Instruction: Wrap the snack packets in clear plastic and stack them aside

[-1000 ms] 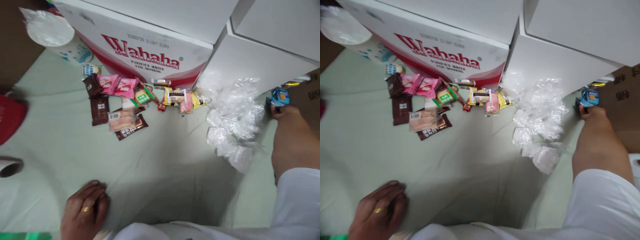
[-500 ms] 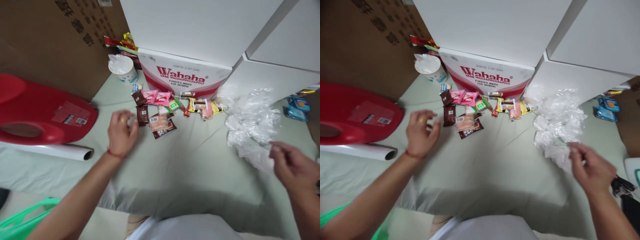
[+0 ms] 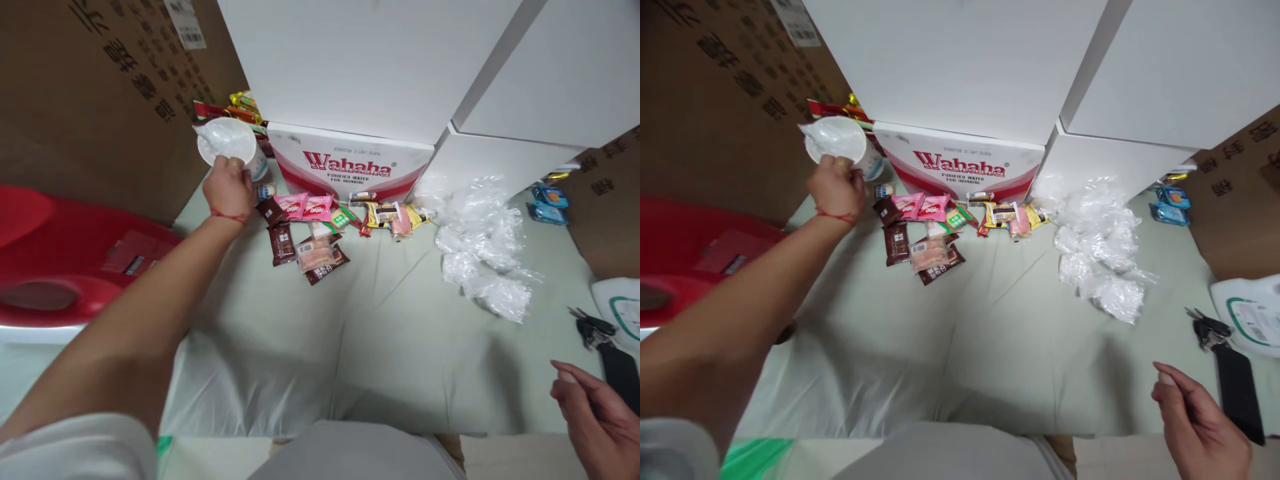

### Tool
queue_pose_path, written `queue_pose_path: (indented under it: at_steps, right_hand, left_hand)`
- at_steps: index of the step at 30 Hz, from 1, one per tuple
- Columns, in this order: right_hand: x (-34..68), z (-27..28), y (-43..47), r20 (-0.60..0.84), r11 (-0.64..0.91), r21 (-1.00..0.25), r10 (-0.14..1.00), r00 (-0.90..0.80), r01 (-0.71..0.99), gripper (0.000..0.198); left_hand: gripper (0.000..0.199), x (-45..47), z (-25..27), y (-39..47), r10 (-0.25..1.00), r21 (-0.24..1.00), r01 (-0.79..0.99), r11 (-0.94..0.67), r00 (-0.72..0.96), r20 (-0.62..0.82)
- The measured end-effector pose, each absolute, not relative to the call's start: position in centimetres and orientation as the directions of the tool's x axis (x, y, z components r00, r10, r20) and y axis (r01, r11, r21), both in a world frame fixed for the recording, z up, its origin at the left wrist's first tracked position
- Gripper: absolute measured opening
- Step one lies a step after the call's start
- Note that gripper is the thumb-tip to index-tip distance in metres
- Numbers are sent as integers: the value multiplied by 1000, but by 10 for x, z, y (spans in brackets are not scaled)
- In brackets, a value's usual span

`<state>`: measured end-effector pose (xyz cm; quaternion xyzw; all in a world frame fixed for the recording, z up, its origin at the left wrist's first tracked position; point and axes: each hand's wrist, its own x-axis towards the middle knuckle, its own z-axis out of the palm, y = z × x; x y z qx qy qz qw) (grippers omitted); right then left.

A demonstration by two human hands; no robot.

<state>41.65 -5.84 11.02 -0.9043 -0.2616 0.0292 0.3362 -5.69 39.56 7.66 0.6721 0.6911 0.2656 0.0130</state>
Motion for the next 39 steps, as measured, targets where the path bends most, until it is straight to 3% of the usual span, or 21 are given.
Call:
queue_pose_path:
  at_steps: [4,8,11,14,18,22,24,27,29,30,32,34,36,39]
  right_hand:
    - [391,92,-31,-33,-441,-856,569,822,271,36]
    - [345,73,22,-256,-268,-962,835,487,-46,44]
    - [311,66,47,-329,-214,-880,919,219,-424,67]
    - [296,57,43,-406,-254,-721,909,97,-644,82]
    - [303,45,9,-488,-259,-605,868,94,-753,81]
    - [311,45,-13,-498,-245,-597,860,114,-764,80]
    - [319,55,-8,-474,-204,-655,860,186,-727,77]
    - [346,84,25,-372,-132,-828,857,357,-545,74]
    - [373,109,61,-192,-75,-966,852,487,-249,77]
    - [386,121,83,-40,-30,-999,843,536,-26,78]
    - [410,142,129,278,-18,-873,803,527,488,80]
    - [428,155,172,331,-65,-777,805,493,627,94]
    - [439,159,207,336,-188,-533,848,410,825,97]
    - [448,160,235,339,-209,-215,900,273,954,98]
  left_hand:
    - [25,-28,99,301,886,360,877,-317,138,443]
    - [18,21,112,188,795,476,647,-595,387,467]
    - [20,61,112,127,684,587,392,-708,587,433]
    - [20,91,110,97,579,667,168,-726,672,462]
    - [21,110,109,87,560,755,32,-655,691,457]
    - [21,118,103,84,552,827,-76,-557,711,437]
    - [20,121,97,84,598,852,-124,-509,661,454]
    - [46,124,77,91,738,897,-133,-422,524,425]
    - [50,126,56,102,815,926,-62,-372,456,358]
    - [42,127,43,109,837,932,-2,-363,438,327]
    - [24,130,19,122,849,924,138,-356,462,259]
    - [19,133,-1,132,832,899,253,-357,524,183]
    - [20,135,-11,137,809,881,304,-362,572,135]
    - [20,134,-12,139,786,882,298,-365,606,120]
